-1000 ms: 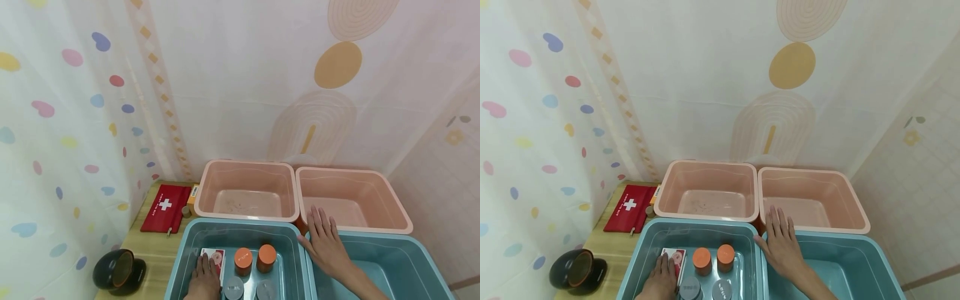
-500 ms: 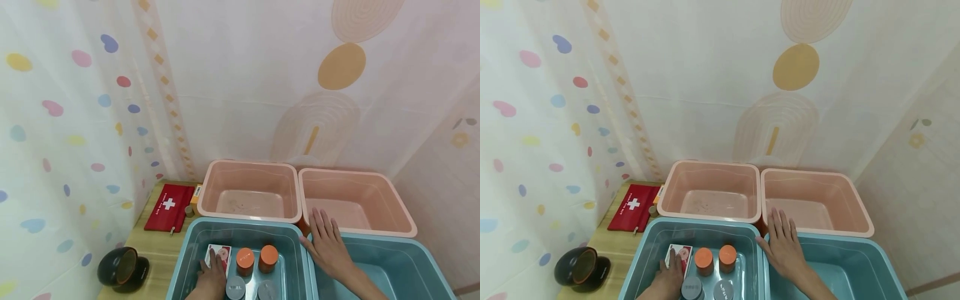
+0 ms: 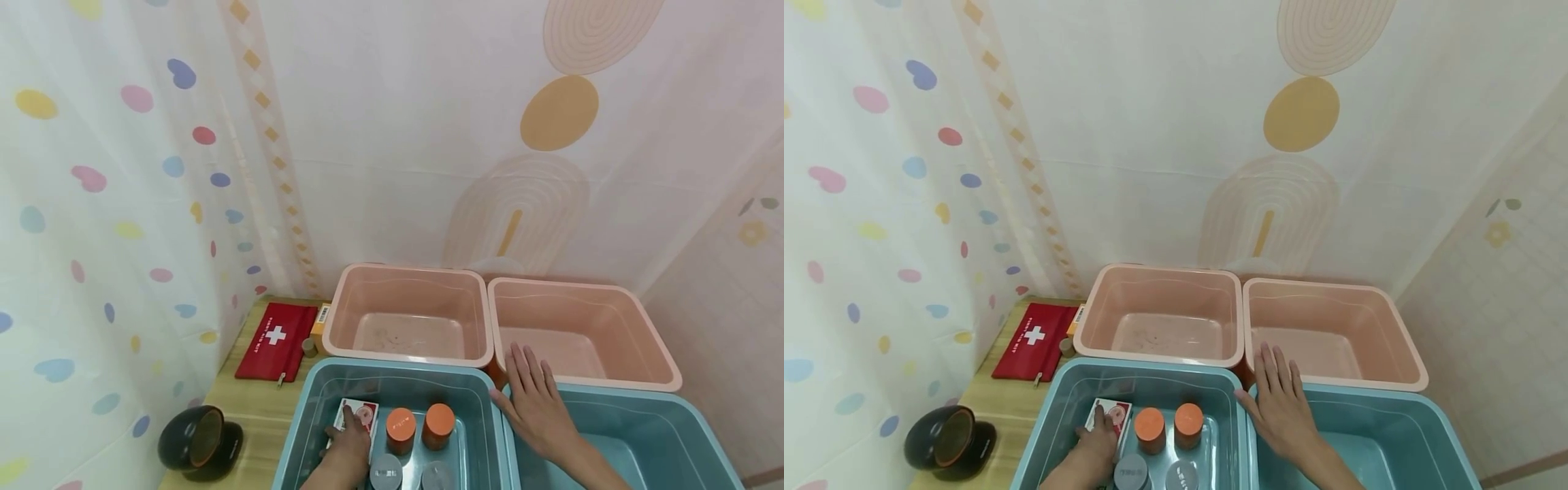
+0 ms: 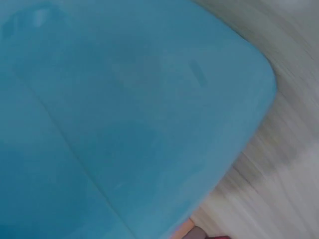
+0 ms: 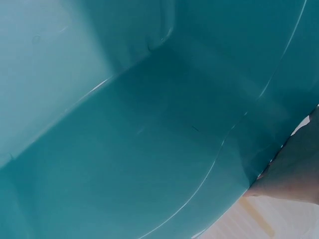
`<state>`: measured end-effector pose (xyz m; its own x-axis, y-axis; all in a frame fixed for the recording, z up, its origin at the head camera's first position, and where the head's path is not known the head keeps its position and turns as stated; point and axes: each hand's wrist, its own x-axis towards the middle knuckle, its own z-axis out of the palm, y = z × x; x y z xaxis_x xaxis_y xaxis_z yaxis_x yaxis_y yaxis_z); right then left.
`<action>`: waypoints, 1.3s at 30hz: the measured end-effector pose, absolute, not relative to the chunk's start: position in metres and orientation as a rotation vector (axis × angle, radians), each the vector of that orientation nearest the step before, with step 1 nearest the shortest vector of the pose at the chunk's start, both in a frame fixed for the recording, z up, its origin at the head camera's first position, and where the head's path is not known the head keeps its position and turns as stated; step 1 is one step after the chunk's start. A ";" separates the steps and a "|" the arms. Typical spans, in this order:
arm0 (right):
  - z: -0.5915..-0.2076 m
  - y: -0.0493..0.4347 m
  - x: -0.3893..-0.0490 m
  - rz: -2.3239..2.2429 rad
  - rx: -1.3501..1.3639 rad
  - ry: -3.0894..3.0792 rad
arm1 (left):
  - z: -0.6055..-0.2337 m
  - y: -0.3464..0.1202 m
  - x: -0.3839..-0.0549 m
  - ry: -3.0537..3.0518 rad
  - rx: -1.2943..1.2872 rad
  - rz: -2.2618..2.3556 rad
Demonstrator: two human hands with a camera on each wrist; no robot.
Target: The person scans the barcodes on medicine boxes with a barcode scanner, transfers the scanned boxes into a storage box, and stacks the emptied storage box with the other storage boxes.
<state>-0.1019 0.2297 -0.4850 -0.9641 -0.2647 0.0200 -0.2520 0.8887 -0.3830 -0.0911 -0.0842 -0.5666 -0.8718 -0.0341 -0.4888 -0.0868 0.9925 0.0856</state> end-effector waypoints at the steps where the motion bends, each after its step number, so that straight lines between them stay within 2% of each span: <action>1: -0.485 0.230 -0.102 -0.607 -0.411 3.018 | -0.567 -0.086 -0.092 2.622 -0.108 0.219; 6: -0.485 0.228 -0.102 -0.598 -0.401 3.013 | -0.575 -0.100 -0.096 2.627 -0.116 0.369; 10: -0.485 0.228 -0.102 -0.598 -0.399 3.006 | -0.534 -0.102 -0.089 2.564 -0.141 0.429; 13: -0.485 0.229 -0.102 -0.597 -0.398 3.006 | -0.490 -0.101 -0.080 2.517 -0.130 0.486; 28: -0.486 0.228 -0.104 -0.589 -0.420 3.016 | -0.402 -0.112 -0.063 2.615 0.042 0.580; 32: -0.485 0.228 -0.105 -0.585 -0.426 3.019 | -0.381 -0.116 -0.073 2.744 0.112 0.616; 39: -0.485 0.228 -0.104 -0.600 -0.412 3.002 | -0.360 -0.114 -0.110 2.947 0.265 0.633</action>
<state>-0.1040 0.2276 -0.4846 -0.9630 -0.2694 0.0012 -0.2491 0.8889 -0.3845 -0.1100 -0.1142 -0.3597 -0.9780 0.1942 -0.0762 0.1458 0.8976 0.4160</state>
